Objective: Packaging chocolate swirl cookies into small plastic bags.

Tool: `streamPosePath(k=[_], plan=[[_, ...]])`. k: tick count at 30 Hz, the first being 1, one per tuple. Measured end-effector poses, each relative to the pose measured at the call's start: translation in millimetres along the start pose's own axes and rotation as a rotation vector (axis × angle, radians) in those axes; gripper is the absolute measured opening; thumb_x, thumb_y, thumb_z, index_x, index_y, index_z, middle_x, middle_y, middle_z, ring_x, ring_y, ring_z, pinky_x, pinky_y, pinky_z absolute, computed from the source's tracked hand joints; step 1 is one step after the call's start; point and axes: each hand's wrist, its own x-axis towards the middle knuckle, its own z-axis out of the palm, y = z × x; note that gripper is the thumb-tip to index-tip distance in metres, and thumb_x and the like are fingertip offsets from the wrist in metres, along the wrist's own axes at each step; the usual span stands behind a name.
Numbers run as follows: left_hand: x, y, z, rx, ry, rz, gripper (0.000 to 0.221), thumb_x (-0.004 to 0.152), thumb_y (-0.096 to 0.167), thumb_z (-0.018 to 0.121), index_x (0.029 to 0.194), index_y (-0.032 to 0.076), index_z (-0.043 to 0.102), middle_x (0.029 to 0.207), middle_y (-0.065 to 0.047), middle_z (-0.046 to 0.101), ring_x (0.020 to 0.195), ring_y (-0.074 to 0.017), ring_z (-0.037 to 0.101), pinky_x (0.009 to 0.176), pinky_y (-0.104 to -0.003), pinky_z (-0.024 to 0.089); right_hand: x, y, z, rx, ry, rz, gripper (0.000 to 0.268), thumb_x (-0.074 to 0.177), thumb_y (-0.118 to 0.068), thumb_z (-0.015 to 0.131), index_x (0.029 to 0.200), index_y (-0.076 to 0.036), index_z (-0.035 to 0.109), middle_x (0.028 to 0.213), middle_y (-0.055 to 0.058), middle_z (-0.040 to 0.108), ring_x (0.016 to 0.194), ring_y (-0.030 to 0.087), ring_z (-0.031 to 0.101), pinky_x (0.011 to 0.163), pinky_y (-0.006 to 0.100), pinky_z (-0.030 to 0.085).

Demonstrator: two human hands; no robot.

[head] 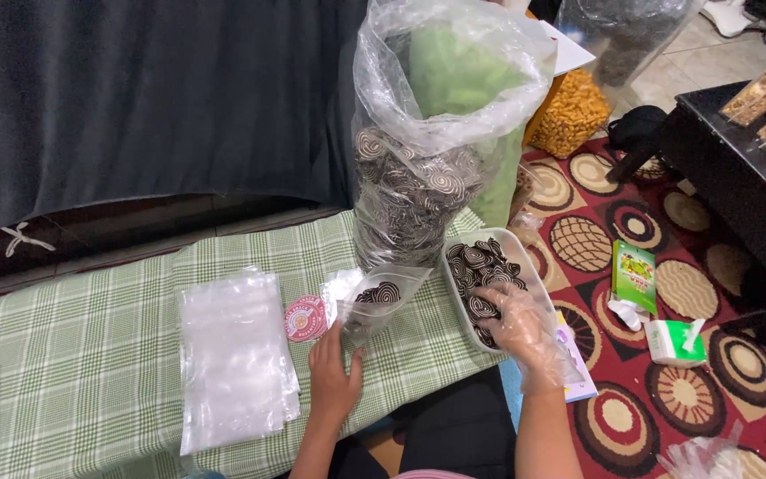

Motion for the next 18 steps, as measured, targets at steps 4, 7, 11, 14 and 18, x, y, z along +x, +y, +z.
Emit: streamPosePath(k=[4,7,11,14,18], plan=[[-1,0,-2,-0.040,0.015,-0.008,0.062,0.094,0.027,0.056,0.150,0.010,0.036,0.145,-0.011,0.052,0.133,-0.0302,0.047,0.112,-0.051,0.033,1,-8,3,0.068,0.158,0.040,0.033,0.084,-0.030,0.070,0.117,-0.032,0.071,0.121,-0.008,0.066,0.100,0.017,0.066,0.071,0.036,0.055],[-3,-10,4,-0.099,0.043,0.010,0.056,0.094,0.020,0.055,0.148,0.012,0.040,0.145,-0.010,0.052,0.133,-0.0294,0.047,0.110,-0.049,0.035,1,-9,4,0.108,0.220,-0.038,0.030,0.086,-0.027,0.068,0.117,-0.029,0.070,0.117,-0.004,0.068,0.093,0.022,0.069,0.065,0.038,0.056],[3,-6,-1,-0.214,0.032,-0.129,0.047,0.097,0.023,0.052,0.143,0.012,0.049,0.146,-0.010,0.053,0.136,-0.0284,0.047,0.112,-0.046,0.038,2,-5,8,0.210,0.246,-0.093,0.028,0.087,-0.022,0.067,0.115,-0.022,0.071,0.119,0.000,0.066,0.109,0.023,0.065,0.089,0.038,0.053],[10,-9,3,-0.252,0.072,-0.154,0.043,0.097,0.020,0.052,0.139,0.009,0.054,0.142,-0.013,0.057,0.133,-0.0297,0.053,0.110,-0.045,0.043,2,1,12,0.156,0.267,-0.081,0.026,0.088,-0.027,0.066,0.112,-0.019,0.072,0.127,-0.002,0.063,0.112,0.022,0.063,0.087,0.039,0.054],[19,-3,3,-0.280,0.129,-0.113,0.039,0.097,0.013,0.051,0.135,0.010,0.059,0.133,-0.012,0.065,0.123,-0.0279,0.062,0.104,-0.041,0.051,1,3,11,0.146,0.294,-0.124,0.027,0.088,-0.026,0.067,0.110,-0.010,0.071,0.128,0.001,0.063,0.112,0.024,0.064,0.094,0.040,0.052]])
